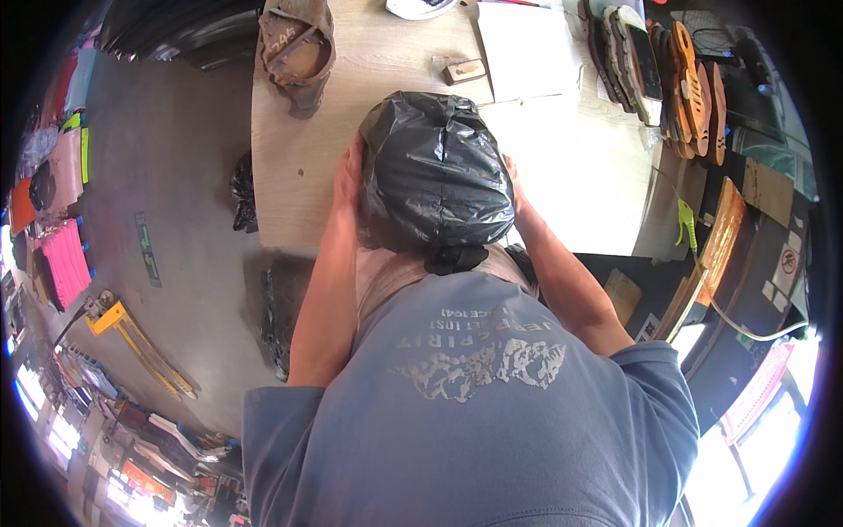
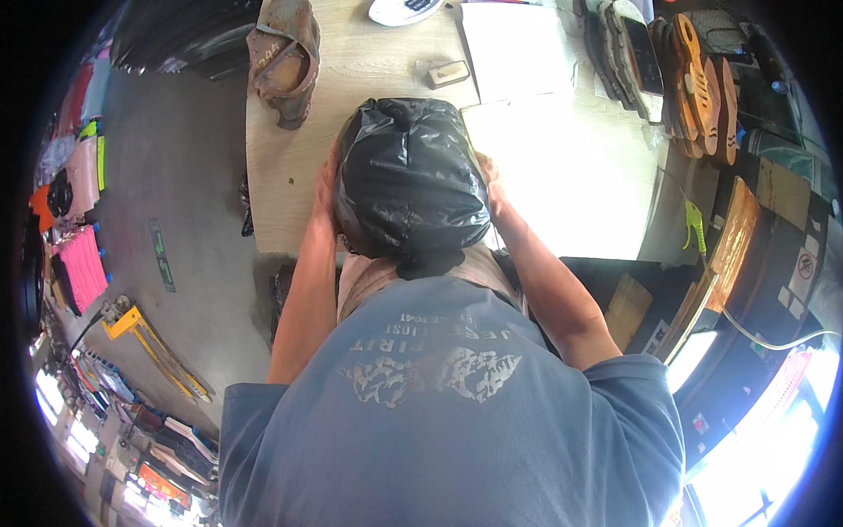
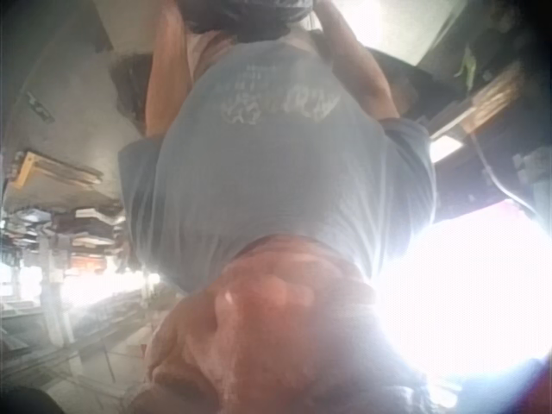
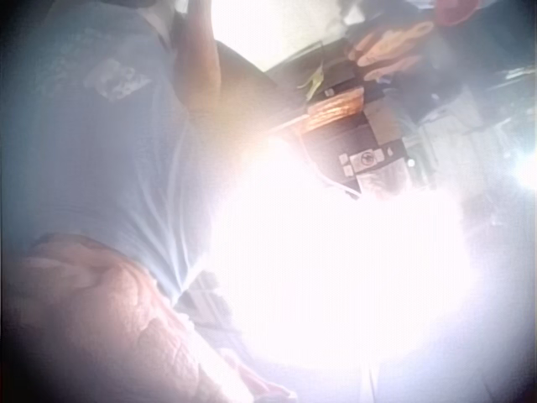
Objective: The person trims the edges of black rubber shoe soles using a green utility knife, then places the trimmed soles into a black plastic bag. The person handles the soles one at a time, rotating them to trim different edges before stacking them in the bag.
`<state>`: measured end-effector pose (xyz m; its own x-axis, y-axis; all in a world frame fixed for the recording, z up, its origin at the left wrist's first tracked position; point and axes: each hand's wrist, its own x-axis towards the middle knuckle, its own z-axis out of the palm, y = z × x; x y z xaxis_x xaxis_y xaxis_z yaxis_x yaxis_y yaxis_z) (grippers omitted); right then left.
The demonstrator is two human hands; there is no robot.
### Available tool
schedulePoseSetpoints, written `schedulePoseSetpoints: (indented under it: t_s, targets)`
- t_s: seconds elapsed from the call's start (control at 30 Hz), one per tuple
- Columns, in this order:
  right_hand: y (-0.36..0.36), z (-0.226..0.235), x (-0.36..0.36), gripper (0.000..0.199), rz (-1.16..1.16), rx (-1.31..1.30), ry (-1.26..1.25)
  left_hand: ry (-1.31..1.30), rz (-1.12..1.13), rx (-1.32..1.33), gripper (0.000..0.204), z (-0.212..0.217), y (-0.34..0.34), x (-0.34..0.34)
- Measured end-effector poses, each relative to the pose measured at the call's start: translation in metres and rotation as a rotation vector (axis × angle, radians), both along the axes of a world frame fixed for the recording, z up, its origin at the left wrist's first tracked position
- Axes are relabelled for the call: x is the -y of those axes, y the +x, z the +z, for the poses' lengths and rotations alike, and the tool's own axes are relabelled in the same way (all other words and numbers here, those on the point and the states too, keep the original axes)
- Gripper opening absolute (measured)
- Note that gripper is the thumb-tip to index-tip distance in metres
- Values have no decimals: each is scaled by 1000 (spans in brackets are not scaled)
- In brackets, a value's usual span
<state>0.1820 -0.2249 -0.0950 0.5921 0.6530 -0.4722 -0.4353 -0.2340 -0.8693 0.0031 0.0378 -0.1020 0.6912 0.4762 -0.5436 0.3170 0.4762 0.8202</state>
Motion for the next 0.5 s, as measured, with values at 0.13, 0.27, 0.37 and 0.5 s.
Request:
schedulePoseSetpoints:
  t_s: [0.13,0.27,0.37,0.5]
  targets:
    - [-4,-7,0,38,50,268,-6,-86,66,93,69,4,1,1]
    - [-1,-14,3,39,69,234,80,-293,115,111,63,16,2,5]
    - [-5,-14,8,37,49,36,-66,-438,180,129,56,18,5,5]
    - [-23,-12,10,36,-86,-92,183,-578,118,142,60,19,5,3]
